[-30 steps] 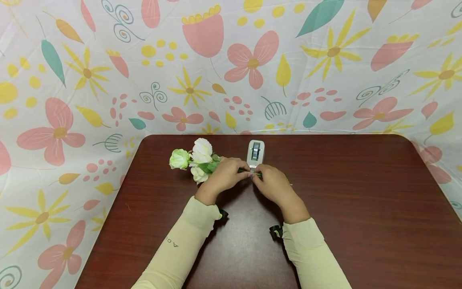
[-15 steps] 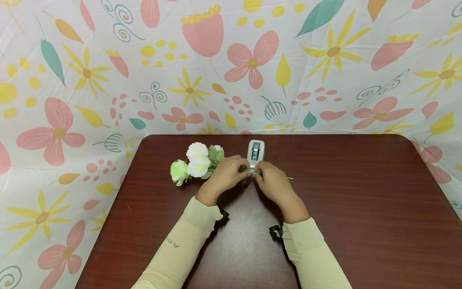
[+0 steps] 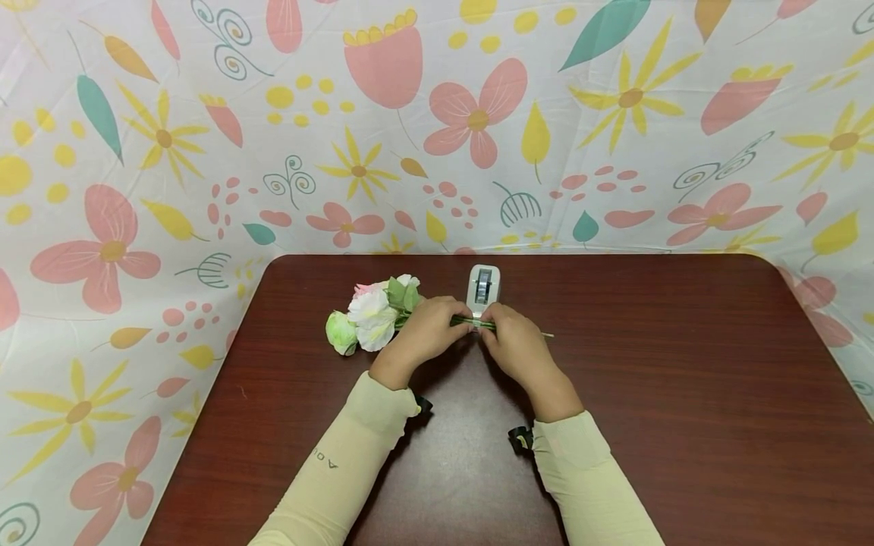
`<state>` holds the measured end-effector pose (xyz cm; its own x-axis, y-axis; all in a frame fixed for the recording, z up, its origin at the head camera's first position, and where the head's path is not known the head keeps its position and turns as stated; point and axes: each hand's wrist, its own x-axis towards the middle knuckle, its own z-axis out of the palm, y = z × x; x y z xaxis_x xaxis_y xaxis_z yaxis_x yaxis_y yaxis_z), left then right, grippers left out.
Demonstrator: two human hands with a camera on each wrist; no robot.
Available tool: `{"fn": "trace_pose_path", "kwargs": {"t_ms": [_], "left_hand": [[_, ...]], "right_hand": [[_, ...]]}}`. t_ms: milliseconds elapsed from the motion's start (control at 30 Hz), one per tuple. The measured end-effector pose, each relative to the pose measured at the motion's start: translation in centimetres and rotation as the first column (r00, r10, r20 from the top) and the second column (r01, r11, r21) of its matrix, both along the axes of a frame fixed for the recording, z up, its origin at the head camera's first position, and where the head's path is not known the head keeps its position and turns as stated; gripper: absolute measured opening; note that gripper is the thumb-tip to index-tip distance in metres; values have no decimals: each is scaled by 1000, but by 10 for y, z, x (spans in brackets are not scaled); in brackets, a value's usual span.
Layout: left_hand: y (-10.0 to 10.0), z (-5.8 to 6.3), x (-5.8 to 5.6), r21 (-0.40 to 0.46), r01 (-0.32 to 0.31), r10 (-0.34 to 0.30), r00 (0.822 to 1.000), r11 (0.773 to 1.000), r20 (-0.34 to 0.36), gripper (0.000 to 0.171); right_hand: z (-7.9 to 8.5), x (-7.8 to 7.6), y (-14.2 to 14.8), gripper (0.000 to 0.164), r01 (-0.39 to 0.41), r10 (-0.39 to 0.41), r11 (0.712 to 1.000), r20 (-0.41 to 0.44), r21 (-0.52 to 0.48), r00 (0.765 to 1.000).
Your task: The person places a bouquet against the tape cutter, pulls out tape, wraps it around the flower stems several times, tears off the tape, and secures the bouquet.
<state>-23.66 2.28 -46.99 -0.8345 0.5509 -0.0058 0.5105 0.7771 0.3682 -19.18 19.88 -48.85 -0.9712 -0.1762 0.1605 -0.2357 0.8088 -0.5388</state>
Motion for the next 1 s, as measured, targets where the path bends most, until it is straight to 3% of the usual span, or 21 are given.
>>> {"fn": "trace_pose_path", "kwargs": {"t_ms": [400,1000], "left_hand": [[2,-6,0,19,-23,23,1000,1000,-21,16],[6,-9,1,34,-31,32,999,999,-33,12]], "right_hand": [[-2,-1,0,23,-2,1,1000,77,5,997],[1,0,1,13,8,-8,1000,34,3,999]]}}
